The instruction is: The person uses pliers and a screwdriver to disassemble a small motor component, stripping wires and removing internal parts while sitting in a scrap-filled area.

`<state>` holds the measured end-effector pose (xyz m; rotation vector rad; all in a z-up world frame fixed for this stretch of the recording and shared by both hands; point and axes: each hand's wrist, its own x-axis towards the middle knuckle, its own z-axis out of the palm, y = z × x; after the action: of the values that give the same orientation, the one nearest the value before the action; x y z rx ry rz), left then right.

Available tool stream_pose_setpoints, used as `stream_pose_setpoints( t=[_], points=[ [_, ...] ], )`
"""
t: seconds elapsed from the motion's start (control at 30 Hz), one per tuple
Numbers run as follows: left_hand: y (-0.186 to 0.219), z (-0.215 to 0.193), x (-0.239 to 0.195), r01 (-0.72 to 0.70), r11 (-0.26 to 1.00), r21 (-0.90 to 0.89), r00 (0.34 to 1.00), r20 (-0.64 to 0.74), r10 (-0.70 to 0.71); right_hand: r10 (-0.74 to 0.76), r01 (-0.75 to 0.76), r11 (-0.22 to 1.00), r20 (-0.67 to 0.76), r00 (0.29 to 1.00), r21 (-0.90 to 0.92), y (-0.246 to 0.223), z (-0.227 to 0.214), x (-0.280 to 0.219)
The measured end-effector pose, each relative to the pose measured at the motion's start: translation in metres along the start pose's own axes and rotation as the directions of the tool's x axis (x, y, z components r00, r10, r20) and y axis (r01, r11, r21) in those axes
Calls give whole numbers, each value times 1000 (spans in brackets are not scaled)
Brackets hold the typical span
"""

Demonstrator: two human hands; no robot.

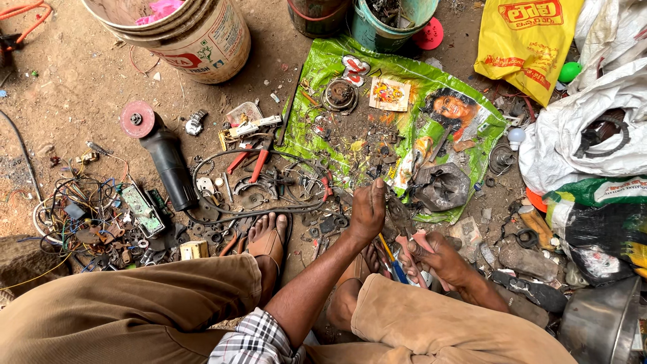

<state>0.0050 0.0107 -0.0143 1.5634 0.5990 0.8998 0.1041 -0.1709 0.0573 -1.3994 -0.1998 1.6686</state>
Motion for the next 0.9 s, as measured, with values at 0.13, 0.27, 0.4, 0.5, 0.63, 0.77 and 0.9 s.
stream_pose_setpoints(
  t=[0.13, 0.27, 0.4, 0.5, 0.63, 0.77, 0.9],
  points=[
    [2, 12, 4, 109, 992, 62, 994, -12, -108, -190, 142, 947, -147, 971, -288, 16, -3, 5],
    [5, 10, 11, 792, 518, -324, 610, 461, -645, -560, 164, 612, -278, 780, -774, 24, -5, 7],
    [-14, 13, 7, 914, 240, -328, 403, 658, -636, -313, 80, 840, -359, 880, -536, 28, -12, 7],
    [-32, 19, -8, 757, 610, -233, 638, 465, -614, -135, 72, 957, -211, 968, -282, 25, -19, 0],
    [-43, 20, -22, 462, 881, -105, 851, 333, -407, 78, -57, 982, -110, 991, 178, 24, -14, -4],
    [-43, 21, -26, -84, 996, -21, 981, 174, 87, -12, -1, 994, 116, 993, 109, 23, -14, -2],
    [-46, 11, -13, 365, 908, -203, 898, 335, -286, -111, 111, 993, -2, 994, -49, 25, -17, 1]
  ],
)
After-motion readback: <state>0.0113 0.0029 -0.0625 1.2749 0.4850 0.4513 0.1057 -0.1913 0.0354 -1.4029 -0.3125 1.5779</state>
